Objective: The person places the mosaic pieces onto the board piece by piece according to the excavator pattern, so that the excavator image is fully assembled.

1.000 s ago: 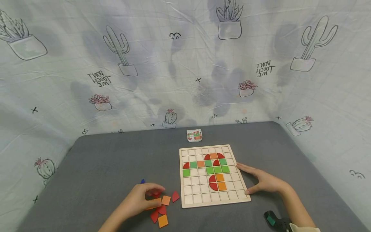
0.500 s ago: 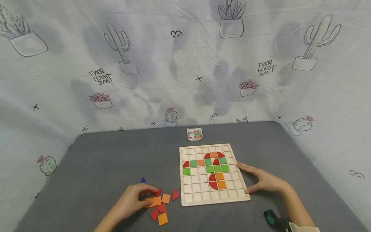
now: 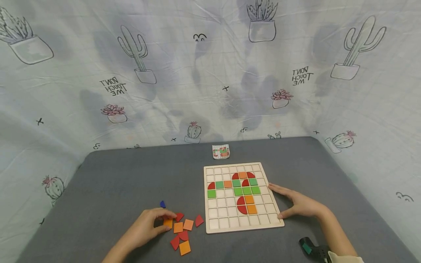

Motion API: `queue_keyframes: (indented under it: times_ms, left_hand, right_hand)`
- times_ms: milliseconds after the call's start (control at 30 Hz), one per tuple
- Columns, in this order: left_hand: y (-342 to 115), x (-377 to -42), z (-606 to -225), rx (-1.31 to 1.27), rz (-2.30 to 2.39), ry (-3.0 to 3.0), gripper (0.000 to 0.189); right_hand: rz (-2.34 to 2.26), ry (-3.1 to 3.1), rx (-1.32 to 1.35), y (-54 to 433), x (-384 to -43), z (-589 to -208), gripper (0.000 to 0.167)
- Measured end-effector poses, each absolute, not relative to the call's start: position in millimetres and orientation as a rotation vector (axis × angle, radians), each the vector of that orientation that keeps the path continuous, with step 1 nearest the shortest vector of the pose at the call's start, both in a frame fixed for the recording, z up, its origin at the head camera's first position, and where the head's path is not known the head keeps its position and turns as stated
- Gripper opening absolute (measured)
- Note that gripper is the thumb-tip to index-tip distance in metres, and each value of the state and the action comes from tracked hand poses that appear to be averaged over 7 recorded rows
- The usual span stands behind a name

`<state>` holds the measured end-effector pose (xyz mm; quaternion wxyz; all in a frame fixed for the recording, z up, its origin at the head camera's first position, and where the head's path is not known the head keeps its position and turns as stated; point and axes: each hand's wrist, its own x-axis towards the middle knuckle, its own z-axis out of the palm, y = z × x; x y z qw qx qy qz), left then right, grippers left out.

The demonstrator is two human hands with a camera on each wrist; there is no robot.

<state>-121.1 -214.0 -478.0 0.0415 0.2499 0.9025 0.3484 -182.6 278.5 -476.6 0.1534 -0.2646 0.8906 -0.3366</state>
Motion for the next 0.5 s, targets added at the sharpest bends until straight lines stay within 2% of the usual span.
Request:
queue_keyframes:
  times_ms: [200,500]
  left_hand:
    - [-218.8,-121.7,-481.4,0.733,1.020,2.803,0.030]
    - [-217.2,-121.7,-485.3,0.470,1.083,2.840,0.028]
  right_hand:
    - [-0.970,2.549,-0.757,278.8,-182.2,-477.8,0.091]
    - [-0.975,2.555,-0.769,278.3,-182.4,-478.9,0.090]
